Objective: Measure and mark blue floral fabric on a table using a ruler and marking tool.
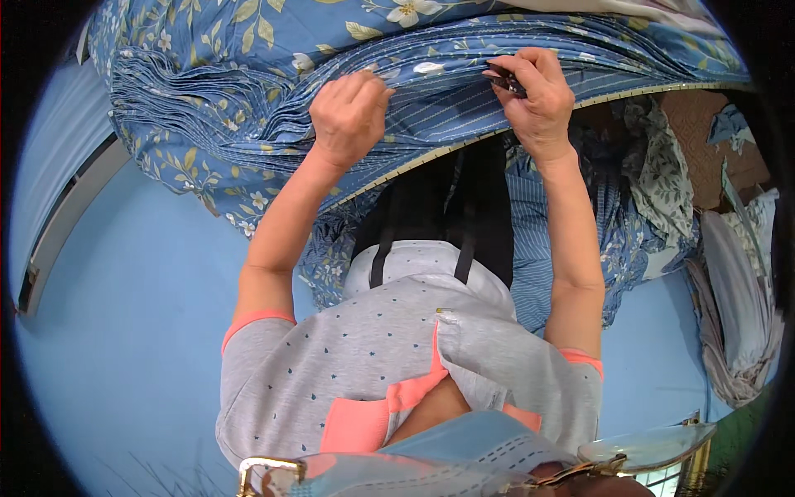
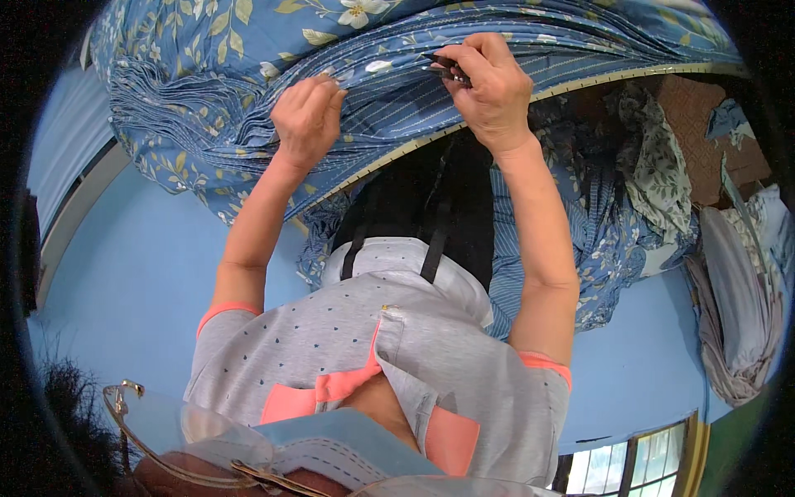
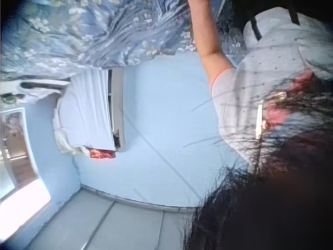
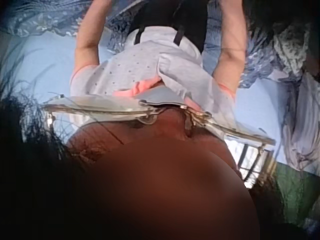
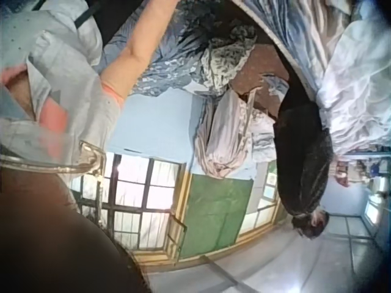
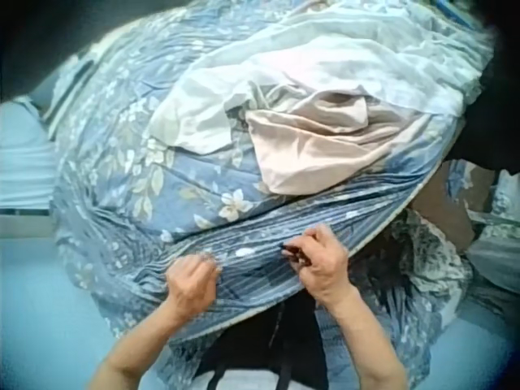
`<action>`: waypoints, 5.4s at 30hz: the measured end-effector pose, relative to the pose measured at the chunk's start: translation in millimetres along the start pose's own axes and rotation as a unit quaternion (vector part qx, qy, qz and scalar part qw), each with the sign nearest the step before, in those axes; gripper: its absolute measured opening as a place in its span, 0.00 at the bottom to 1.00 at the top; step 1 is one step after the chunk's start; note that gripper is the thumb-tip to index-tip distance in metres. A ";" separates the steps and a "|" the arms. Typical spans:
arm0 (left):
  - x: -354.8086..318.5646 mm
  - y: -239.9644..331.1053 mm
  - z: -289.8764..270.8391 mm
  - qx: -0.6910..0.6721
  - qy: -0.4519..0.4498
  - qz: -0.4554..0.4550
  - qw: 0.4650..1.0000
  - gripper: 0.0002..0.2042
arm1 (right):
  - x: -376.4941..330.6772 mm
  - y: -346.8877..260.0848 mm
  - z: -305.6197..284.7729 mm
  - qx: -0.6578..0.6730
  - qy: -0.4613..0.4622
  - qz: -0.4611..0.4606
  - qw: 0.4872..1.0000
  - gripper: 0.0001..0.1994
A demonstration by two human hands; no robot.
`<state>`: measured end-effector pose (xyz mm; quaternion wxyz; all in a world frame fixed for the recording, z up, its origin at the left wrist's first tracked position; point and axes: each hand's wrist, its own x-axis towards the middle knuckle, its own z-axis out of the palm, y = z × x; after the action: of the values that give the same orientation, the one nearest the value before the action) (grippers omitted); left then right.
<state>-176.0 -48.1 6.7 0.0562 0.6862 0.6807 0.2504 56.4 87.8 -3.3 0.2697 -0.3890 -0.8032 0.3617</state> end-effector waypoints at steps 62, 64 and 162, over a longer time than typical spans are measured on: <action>1.6 -4.5 -0.8 -0.133 -0.029 0.055 0.989 0.10 | -25.7 -21.4 -8.4 -0.037 0.001 -0.021 0.999 0.17; 3.2 -0.1 -8.8 -0.156 -0.058 0.067 0.984 0.11 | -11.6 -20.2 -1.6 -0.051 0.007 -0.026 0.998 0.16; 3.5 50.8 4.4 0.099 -0.089 -0.073 0.988 0.11 | 0.3 -6.6 47.7 -0.074 0.020 -0.050 0.996 0.13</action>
<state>-128.2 -47.0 25.1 0.0660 0.6562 0.7428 0.1149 19.3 67.4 -26.3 0.2737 -0.3742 -0.8409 0.2792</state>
